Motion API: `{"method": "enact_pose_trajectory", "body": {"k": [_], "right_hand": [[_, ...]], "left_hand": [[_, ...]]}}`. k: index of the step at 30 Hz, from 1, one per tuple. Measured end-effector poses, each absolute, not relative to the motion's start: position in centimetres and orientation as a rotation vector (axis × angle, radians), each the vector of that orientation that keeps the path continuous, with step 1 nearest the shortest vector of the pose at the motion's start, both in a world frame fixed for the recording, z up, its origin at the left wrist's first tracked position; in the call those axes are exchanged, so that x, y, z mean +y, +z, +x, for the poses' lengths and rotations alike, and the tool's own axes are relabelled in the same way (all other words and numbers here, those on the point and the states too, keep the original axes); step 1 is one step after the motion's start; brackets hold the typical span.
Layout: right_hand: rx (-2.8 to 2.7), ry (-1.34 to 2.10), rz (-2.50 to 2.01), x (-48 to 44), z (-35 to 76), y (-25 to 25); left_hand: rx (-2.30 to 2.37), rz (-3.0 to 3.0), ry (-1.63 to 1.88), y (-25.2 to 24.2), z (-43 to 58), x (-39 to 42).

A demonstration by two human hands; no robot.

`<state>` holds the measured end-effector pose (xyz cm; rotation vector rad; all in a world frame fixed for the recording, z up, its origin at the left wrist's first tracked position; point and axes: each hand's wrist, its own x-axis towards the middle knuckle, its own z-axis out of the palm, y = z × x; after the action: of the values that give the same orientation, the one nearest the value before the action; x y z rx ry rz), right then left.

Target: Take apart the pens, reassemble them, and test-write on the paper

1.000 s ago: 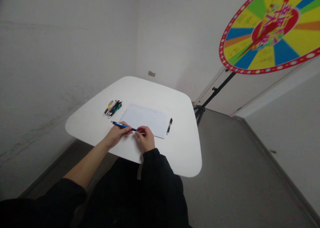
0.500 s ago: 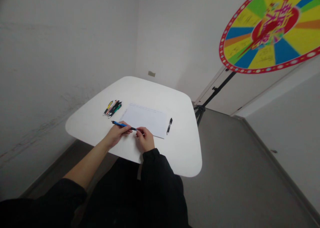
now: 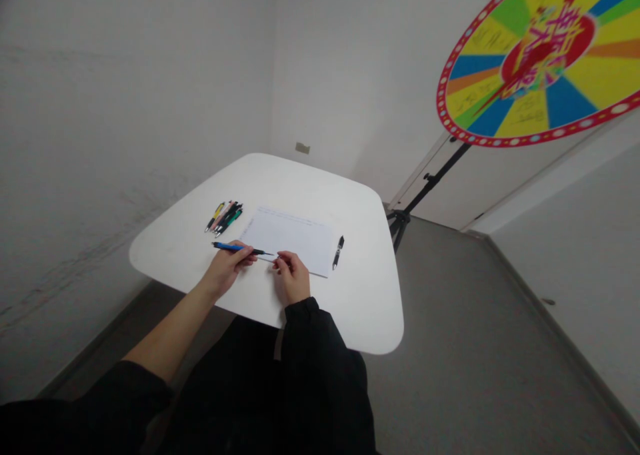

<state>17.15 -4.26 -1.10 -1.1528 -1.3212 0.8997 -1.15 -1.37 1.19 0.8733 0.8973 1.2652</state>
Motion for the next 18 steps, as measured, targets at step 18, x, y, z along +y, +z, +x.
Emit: {"method": "enact_pose_trajectory", "body": {"k": [18], "right_hand": [[-1.830,0.423,-1.341,2.7,17.2,0.6]], "left_hand": [[0.870,0.576,1.434,1.0,-5.0,-2.3]]}}
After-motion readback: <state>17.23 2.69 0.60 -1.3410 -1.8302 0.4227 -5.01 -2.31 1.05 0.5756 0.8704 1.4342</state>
